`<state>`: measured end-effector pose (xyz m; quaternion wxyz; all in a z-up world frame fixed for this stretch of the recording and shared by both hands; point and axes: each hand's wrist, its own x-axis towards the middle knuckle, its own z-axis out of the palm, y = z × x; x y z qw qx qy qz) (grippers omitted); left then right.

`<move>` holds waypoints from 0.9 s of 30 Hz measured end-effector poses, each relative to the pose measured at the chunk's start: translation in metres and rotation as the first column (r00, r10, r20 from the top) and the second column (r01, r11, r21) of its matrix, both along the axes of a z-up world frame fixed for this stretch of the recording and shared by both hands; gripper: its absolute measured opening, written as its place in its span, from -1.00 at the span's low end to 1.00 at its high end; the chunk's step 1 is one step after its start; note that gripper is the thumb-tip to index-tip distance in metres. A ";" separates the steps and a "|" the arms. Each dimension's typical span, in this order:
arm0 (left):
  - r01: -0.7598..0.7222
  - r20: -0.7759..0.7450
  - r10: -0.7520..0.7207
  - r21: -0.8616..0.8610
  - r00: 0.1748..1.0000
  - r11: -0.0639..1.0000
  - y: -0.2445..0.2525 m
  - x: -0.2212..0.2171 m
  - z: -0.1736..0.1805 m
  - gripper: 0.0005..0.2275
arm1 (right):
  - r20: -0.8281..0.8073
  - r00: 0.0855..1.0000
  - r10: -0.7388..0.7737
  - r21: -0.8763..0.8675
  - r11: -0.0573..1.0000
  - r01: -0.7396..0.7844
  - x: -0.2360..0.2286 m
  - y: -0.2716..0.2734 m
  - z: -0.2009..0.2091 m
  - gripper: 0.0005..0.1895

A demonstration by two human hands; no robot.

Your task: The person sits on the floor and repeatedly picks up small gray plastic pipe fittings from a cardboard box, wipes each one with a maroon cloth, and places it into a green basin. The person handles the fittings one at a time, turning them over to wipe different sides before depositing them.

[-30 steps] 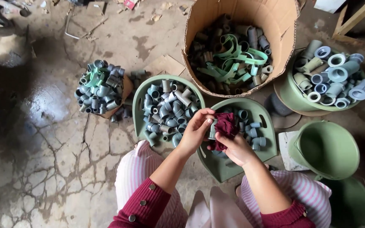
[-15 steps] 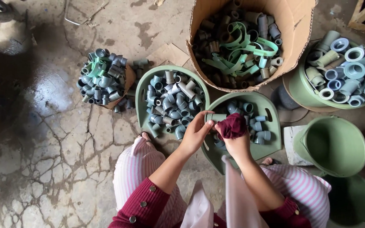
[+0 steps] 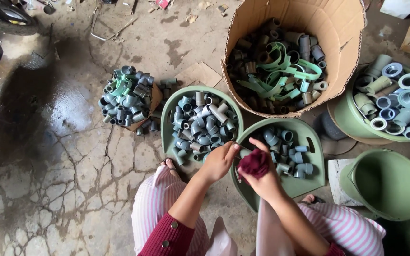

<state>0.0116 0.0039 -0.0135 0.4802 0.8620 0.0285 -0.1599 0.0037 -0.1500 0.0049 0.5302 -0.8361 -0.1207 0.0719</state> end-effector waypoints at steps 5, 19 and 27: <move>0.193 0.600 -0.145 -0.016 0.787 0.981 -0.007 -0.006 0.015 -0.68 | -0.480 0.862 -0.163 0.533 0.726 0.434 -0.002 0.005 -0.014 -0.75; 0.170 0.705 0.075 -0.271 0.705 0.947 -0.018 -0.008 0.010 -0.61 | -0.670 0.692 0.269 0.741 0.295 0.603 0.006 0.000 0.005 -0.86; -0.052 0.173 0.341 -0.826 0.924 0.561 -0.024 0.002 -0.039 -0.71 | -0.217 0.918 -0.332 0.297 0.873 0.386 0.000 -0.003 0.021 -0.70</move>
